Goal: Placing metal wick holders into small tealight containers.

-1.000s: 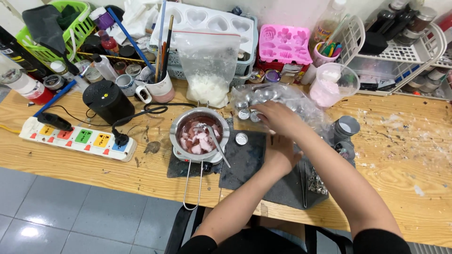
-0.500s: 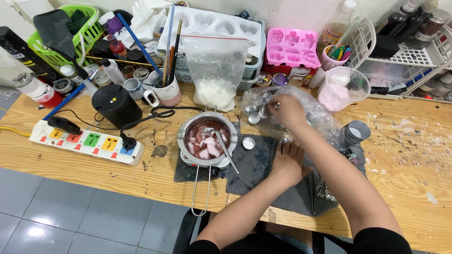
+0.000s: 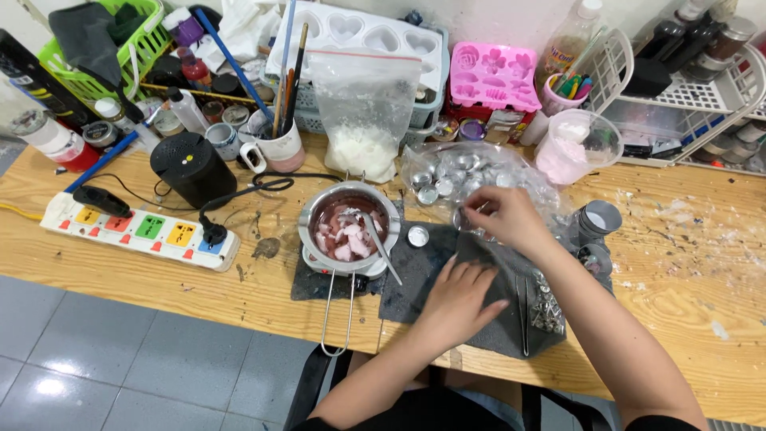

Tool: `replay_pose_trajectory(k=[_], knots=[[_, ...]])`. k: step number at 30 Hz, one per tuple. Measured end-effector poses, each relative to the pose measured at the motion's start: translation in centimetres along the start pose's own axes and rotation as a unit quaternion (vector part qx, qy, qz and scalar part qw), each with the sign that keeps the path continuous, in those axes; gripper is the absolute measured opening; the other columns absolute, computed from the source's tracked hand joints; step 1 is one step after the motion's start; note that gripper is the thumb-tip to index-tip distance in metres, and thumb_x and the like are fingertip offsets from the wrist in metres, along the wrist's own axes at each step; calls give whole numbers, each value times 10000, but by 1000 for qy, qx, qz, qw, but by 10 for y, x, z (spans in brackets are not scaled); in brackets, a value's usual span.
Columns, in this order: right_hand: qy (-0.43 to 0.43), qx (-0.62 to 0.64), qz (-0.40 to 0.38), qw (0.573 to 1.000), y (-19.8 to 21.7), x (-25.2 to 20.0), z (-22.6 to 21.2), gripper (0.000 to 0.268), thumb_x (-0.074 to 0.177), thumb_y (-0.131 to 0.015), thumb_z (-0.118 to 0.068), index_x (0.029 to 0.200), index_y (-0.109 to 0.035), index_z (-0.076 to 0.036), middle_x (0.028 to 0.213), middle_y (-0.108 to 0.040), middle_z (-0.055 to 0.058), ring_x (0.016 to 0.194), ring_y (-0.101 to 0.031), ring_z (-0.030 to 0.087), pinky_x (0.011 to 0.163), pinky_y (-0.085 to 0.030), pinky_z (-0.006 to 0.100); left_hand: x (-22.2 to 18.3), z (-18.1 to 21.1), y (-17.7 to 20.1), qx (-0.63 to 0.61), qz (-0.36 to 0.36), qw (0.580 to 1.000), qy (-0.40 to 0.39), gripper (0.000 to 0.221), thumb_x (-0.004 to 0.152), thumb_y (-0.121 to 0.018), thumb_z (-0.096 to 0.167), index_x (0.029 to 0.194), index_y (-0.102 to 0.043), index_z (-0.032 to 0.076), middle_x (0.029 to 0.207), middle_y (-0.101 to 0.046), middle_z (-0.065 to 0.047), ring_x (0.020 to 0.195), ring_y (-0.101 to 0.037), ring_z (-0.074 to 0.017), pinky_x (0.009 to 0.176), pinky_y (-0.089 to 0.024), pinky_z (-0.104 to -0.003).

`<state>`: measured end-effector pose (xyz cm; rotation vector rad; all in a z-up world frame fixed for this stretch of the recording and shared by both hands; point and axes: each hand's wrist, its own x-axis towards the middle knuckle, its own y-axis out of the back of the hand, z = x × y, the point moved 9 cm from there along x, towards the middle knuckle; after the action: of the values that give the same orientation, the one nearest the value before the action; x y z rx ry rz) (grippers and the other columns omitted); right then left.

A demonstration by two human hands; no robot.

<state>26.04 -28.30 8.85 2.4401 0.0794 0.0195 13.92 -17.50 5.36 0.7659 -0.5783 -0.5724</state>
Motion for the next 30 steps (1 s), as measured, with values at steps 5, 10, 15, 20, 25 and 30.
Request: replay_pose_trajectory(k=[5, 10, 15, 20, 25, 30], knots=[[6, -27, -60, 998, -51, -4, 32, 197, 848, -746, -119, 1019, -775, -25, 882, -787, 106, 646, -759, 176, 529, -624, 319, -45, -17, -4, -13, -29, 999, 8, 621, 1002, -598, 431, 1414, -535, -29, 1453, -549, -219, 1421, -444, -384, 1236, -253, -540], [-32, -66, -54, 996, -67, 2, 41, 213, 879, -736, -138, 1057, -772, -25, 882, -788, 119, 629, -759, 201, 557, -621, 325, -49, -22, -3, 12, -25, 999, 23, 690, 1004, -608, 440, 1455, -468, -64, 1500, -464, -264, 1448, -362, -429, 1197, -251, -546], [-50, -33, -54, 997, -58, -5, 37, 239, 908, -727, -192, 1093, -758, -43, 864, -789, 136, 629, -761, 213, 556, -610, 329, -41, -22, 6, -18, -31, 998, 61, 749, 982, -602, 426, 1480, -405, -98, 1522, -426, -284, 1452, -345, -430, 1196, -281, -524], [110, -111, 104, 982, 0, -6, -12, 236, 902, -750, -175, 1099, -756, -43, 980, -754, 136, 847, -732, 274, 743, -583, 394, -8, -31, 7, 28, 13, 997, 73, 749, 1004, -603, 424, 1488, -395, -107, 1554, -398, -285, 1465, -341, -456, 1207, -277, -538], [301, -290, 269, 868, 44, -10, -70, 510, 702, -781, -144, 1182, -715, 15, 1078, -684, 161, 1067, -631, 376, 867, -499, 476, 37, -36, 8, -7, 35, 993, 113, 850, 972, -623, 443, 1519, -306, -125, 1570, -339, -320, 1455, -303, -490, 1191, -264, -547], [202, -296, 175, 917, 61, 6, -4, 231, 775, -770, -29, 997, -746, -84, 965, -678, 111, 999, -651, 324, 877, -500, 466, 60, -45, 13, 26, 105, 983, 146, 1002, 920, -716, 441, 1518, -181, -158, 1582, -229, -378, 1475, -224, -523, 1201, -202, -571]])
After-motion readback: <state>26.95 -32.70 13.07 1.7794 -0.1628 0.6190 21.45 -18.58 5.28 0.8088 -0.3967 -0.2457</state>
